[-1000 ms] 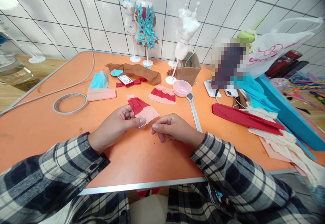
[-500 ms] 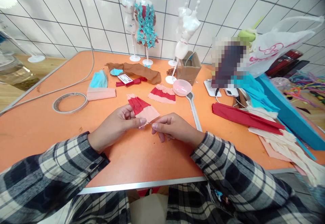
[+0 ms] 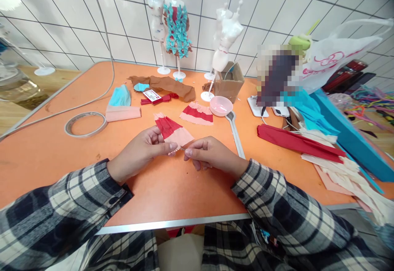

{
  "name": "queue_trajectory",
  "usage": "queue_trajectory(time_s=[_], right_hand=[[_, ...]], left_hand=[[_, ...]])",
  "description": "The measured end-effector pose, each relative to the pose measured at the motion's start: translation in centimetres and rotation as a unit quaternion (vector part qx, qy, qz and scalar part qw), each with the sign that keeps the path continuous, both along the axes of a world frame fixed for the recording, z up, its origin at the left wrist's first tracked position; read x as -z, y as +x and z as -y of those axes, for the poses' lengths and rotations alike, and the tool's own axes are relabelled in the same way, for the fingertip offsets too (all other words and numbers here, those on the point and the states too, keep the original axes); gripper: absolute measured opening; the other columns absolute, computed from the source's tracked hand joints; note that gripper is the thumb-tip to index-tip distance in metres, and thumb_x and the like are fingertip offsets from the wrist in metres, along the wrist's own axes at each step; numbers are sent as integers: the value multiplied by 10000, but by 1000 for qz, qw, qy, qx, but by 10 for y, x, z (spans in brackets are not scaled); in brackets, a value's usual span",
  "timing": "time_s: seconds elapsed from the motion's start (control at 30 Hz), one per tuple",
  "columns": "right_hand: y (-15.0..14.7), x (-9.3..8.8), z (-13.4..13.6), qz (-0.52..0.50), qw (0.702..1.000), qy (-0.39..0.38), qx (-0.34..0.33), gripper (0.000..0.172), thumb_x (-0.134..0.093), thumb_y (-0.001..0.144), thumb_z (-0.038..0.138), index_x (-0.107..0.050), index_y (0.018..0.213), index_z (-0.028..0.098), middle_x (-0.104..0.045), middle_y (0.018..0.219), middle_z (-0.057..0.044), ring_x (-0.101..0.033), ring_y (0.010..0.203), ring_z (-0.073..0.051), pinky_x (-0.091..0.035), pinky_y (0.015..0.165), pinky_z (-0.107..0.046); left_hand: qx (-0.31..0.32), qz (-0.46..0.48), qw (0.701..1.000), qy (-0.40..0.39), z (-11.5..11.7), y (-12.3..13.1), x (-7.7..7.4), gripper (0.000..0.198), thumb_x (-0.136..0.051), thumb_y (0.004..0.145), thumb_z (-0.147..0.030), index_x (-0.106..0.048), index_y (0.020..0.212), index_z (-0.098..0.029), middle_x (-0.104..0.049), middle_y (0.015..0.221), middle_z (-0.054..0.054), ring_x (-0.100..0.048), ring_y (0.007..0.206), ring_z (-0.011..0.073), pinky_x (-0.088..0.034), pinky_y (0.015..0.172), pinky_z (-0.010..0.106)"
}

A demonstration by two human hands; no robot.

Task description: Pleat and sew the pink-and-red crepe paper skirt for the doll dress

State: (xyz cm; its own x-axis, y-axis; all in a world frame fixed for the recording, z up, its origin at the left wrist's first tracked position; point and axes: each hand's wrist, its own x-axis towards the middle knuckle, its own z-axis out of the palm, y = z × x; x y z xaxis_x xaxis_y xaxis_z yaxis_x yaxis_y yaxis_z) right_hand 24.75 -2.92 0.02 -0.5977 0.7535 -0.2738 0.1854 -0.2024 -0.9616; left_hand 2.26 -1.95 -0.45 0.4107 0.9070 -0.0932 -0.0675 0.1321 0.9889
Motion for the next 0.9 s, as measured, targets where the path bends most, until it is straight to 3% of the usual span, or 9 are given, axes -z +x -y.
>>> queue_trajectory(time_s=[0.43,0.7,0.9], right_hand=[[2,1,-1,9,1000,-12,-3,435,-692,843,563,-701,799,130,-611,528,16,-425,419,-62,-288,425,-209],[1,-1,0,5,1000,-10,-4,393,-689,865,516,-709,828,125,-651,561,-5,-429,426,-64,-296,431,-210],[1,0,-1,3,1000,-13,-10,436,-692,849,564,-706,815,129,-643,553,-3,-432,427,-66,-294,424,-208]], left_hand=[[-12,26,999,18,1,1,-3,320,-911,675,-283,-687,866,-159,-680,724,2,-598,645,134,-504,640,244],[6,23,1000,-13,0,2,-2,392,-917,649,-208,-694,968,-162,-773,922,58,-702,809,197,-558,751,286],[-2,14,1000,-10,1,3,-4,399,-924,638,-219,-698,962,-159,-763,876,52,-689,767,190,-549,734,286]])
